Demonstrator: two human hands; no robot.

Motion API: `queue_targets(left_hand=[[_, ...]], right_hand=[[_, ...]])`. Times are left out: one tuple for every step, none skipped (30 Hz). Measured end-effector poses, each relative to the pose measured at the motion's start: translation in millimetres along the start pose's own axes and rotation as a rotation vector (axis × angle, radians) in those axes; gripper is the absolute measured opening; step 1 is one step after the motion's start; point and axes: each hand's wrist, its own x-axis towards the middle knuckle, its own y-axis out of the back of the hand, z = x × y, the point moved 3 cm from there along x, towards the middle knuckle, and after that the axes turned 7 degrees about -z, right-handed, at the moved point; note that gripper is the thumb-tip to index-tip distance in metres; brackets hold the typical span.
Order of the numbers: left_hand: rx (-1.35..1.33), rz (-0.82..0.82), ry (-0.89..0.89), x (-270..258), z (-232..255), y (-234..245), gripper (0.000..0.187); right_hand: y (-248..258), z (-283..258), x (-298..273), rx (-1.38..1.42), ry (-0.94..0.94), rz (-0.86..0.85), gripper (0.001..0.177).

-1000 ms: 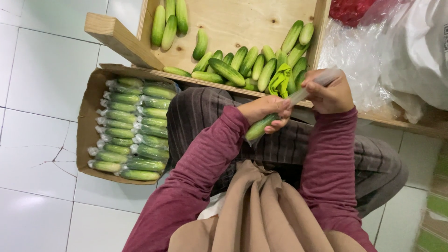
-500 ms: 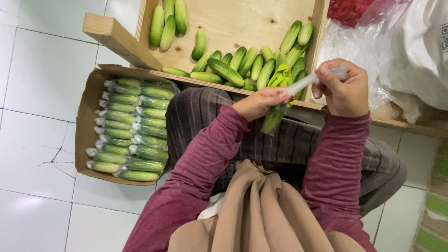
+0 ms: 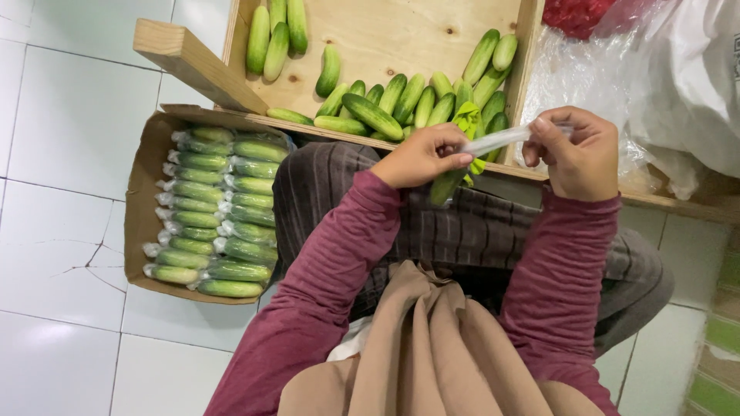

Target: The person picks up cucumbers from a wooden tray, places them into plastic sleeves, seals the sleeves with tape, and stacks the packaged cucumbers into a cardboard box.

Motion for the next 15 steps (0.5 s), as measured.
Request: queue_targets(left_hand=[[0.0, -0.001, 0.0, -0.4, 3.0, 1.8, 0.014], [0.048, 0.039, 0.006, -1.0, 6.1, 4.8, 0.013], [0.096, 0.081, 0.013, -1.8, 9.3, 7.8, 0.013], [0.096, 0.081, 0.014, -2.1, 12.1, 9.0, 0.013], [0.12, 0.103, 0.015, -2.8, 15.0, 11.2, 0.016], [0.143, 0.125, 0.017, -3.6, 17.9, 13.4, 0.02], [0.144, 0.125, 0.017, -5.1, 27.9, 13.7, 0.02], [0.06, 0.143, 0.033, -6.5, 36.9, 14.5, 0.016], [-0.023, 0.159, 0.049, -7.9, 45.9, 15.1, 0.012], [-0.021, 0.159, 0.05, -7.5, 52.4, 14.0, 0.012], [-0.091, 0.16, 0.002, -7.5, 59.8, 13.0, 0.012], [-0.161, 0.16, -0.045, -7.5, 67.2, 12.1, 0.012], [-0.16, 0.159, -0.044, -4.2, 72.9, 7.3, 0.012], [-0.285, 0.239, -0.094, -1.4, 78.8, 4.8, 0.011], [-0.411, 0.316, -0.144, 1.4, 84.3, 1.7, 0.01]], right_hand=[[1.4, 0.1, -1.6, 0.001, 0.0, 0.001, 0.014], [2.0, -0.3, -3.1, -0.029, 0.015, -0.027, 0.01], [2.5, -0.6, -4.5, -0.057, 0.03, -0.057, 0.009], [3.6, -1.1, -5.9, -0.056, 0.029, -0.057, 0.009], [4.3, -2.3, -6.9, -0.064, 0.054, -0.064, 0.009], [4.8, -3.6, -7.9, -0.072, 0.079, -0.07, 0.011], [5.0, -1.7, -7.8, -0.071, 0.08, -0.07, 0.011], [6.7, -0.2, -7.7, -0.075, 0.088, -0.023, 0.014], [8.5, 1.5, -7.8, -0.079, 0.098, 0.024, 0.018], [9.2, 9.1, -6.4, -0.077, 0.099, 0.025, 0.018], [10.3, 15.9, -5.0, 0.031, 0.146, 0.048, 0.016], [11.5, 22.8, -3.5, 0.138, 0.193, 0.071, 0.015], [10.4, 39.9, 1.8, 0.14, 0.193, 0.072, 0.015], [10.0, 56.6, 7.0, 0.295, 0.24, 0.077, 0.017], [10.2, 73.5, 11.6, 0.45, 0.285, 0.083, 0.018]])
